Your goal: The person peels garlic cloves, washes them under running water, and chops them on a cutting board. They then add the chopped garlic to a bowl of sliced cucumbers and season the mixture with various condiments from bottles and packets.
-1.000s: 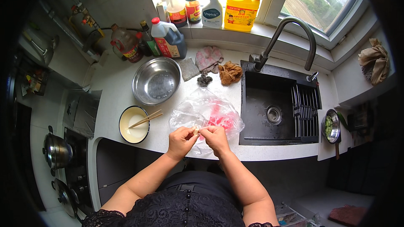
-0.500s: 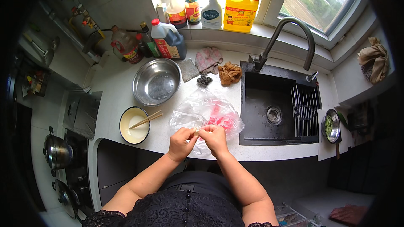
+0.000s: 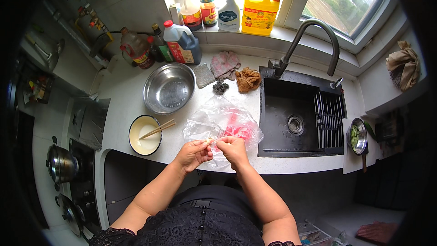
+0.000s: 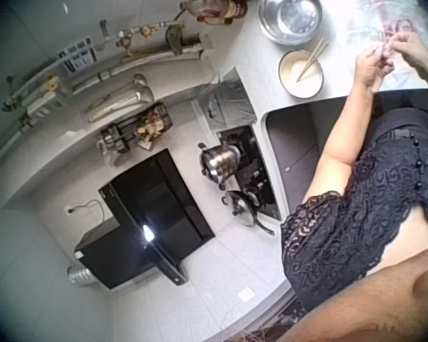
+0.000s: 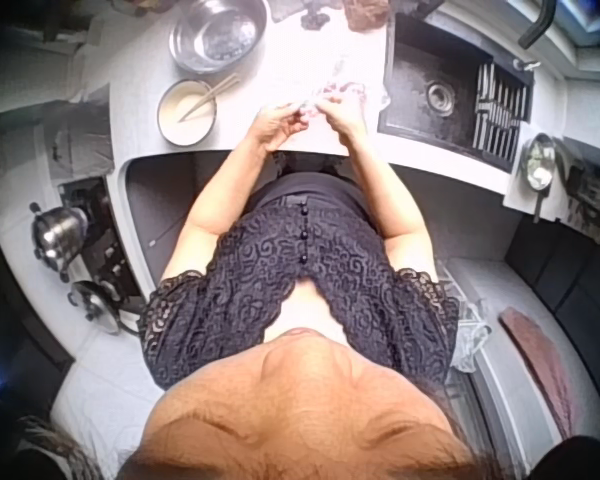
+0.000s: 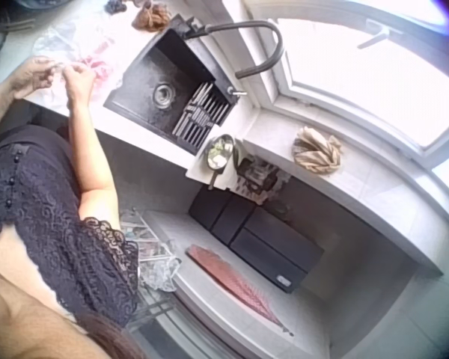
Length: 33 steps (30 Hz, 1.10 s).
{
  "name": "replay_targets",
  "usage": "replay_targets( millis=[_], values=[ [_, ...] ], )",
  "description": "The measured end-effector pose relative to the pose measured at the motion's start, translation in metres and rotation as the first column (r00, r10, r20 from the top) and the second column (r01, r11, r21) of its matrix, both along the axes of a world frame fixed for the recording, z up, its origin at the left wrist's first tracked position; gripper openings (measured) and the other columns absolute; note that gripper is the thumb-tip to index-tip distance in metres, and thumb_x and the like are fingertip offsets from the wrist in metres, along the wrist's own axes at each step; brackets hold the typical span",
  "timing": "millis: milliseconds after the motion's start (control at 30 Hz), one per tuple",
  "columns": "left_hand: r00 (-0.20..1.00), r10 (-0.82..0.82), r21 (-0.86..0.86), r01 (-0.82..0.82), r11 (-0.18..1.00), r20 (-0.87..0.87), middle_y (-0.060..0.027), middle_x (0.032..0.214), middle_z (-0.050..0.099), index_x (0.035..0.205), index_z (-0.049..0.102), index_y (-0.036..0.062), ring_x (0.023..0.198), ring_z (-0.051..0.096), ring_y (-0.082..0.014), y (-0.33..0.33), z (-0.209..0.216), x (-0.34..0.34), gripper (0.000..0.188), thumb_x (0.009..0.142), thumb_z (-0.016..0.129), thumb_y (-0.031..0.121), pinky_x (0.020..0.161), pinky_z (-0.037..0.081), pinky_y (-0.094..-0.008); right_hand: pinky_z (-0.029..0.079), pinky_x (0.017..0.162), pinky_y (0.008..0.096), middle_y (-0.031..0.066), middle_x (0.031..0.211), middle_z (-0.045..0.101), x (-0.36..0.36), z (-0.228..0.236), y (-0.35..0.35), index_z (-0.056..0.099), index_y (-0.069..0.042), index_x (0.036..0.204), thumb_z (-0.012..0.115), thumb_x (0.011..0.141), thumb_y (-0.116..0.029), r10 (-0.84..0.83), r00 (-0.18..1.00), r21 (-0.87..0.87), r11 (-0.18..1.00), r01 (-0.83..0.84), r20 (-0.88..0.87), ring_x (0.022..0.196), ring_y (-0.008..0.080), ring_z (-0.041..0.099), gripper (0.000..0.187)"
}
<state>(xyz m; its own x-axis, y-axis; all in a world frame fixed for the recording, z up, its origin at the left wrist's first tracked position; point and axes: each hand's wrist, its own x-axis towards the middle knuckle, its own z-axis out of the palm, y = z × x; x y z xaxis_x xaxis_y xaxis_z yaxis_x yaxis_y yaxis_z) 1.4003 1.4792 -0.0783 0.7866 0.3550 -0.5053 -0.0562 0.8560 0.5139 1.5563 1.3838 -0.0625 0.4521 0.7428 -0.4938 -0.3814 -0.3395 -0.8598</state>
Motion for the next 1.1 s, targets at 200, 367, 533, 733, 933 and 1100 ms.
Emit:
replay_targets(
  millis=[200,367,533,733,933,1100],
  values=[
    [0.999,0.001,-0.056,0.002,0.998,0.041,-0.0066,0.087,0.064,0.107,0.061,0.0004,0.082,0.065,-0.019,0.0,0.003,-0.001,0.02,0.096,0.054,0.016,0.079,0.056,-0.0341,0.039,0.054,0.022,-0.001,0.069,0.062,-0.004,-0.003,-0.001,0.07,0.001,0.08,0.068,0.081,-0.014,-0.03,0.996,0.054,0.998,0.026,0.079,0.061,0.0047,0.05,0.015],
    [0.999,0.002,-0.047,0.0,0.999,0.035,-0.0067,0.087,0.064,0.109,0.061,0.0017,0.08,0.065,-0.0185,-0.001,0.001,-0.002,0.02,0.096,0.056,0.016,0.077,0.057,-0.0338,0.041,0.056,0.0222,-0.0002,0.07,0.064,0.0,-0.014,-0.003,0.071,0.001,0.083,0.07,0.084,-0.019,-0.016,0.975,0.056,0.998,0.004,0.223,0.063,0.005,0.053,0.02],
    [0.993,0.016,0.226,0.011,0.974,-0.12,-0.0052,0.086,0.064,0.117,0.061,0.0,0.077,0.064,-0.0141,-0.01,0.012,0.006,0.027,0.095,0.059,0.014,0.073,0.057,-0.0297,0.044,0.06,0.0224,0.0027,0.074,0.067,-0.006,-0.01,-0.002,0.071,0.002,0.086,0.071,0.083,-0.017,-0.061,0.978,0.161,0.987,0.028,0.202,0.066,0.0061,0.056,0.019],
    [0.989,0.052,0.479,0.022,0.877,-0.14,-0.0065,0.091,0.066,0.121,0.061,-0.0002,0.079,0.064,-0.0124,-0.015,0.006,0.012,0.029,0.095,0.058,0.012,0.075,0.057,-0.0283,0.047,0.068,0.023,0.007,0.08,0.069,-0.004,0.013,-0.002,0.071,0.004,0.088,0.071,0.083,-0.015,0.025,1.0,0.057,0.998,-0.025,0.005,0.073,0.0092,0.061,0.02],
    [0.99,0.059,0.441,0.003,0.897,-0.126,-0.0073,0.089,0.067,0.121,0.061,-0.0011,0.079,0.064,-0.0136,-0.014,0.012,0.013,0.029,0.095,0.057,0.011,0.075,0.057,-0.0283,0.033,0.043,0.0195,0.0001,0.063,0.061,0.005,0.012,-0.003,0.07,0.002,0.089,0.071,0.084,-0.017,0.042,0.984,0.069,0.997,-0.03,-0.171,0.048,0.003,0.047,0.019],
    [0.99,0.06,0.321,-0.017,0.947,-0.126,-0.0075,0.088,0.066,0.12,0.061,-0.0016,0.078,0.065,-0.0145,-0.011,0.018,0.014,0.028,0.094,0.058,0.011,0.075,0.057,-0.0286,0.022,0.037,0.0202,-0.004,0.055,0.053,0.005,0.012,-0.003,0.07,0.0,0.09,0.071,0.085,-0.017,0.023,0.969,0.057,0.998,-0.01,-0.244,0.04,0.0011,0.035,0.018]
  ],
)
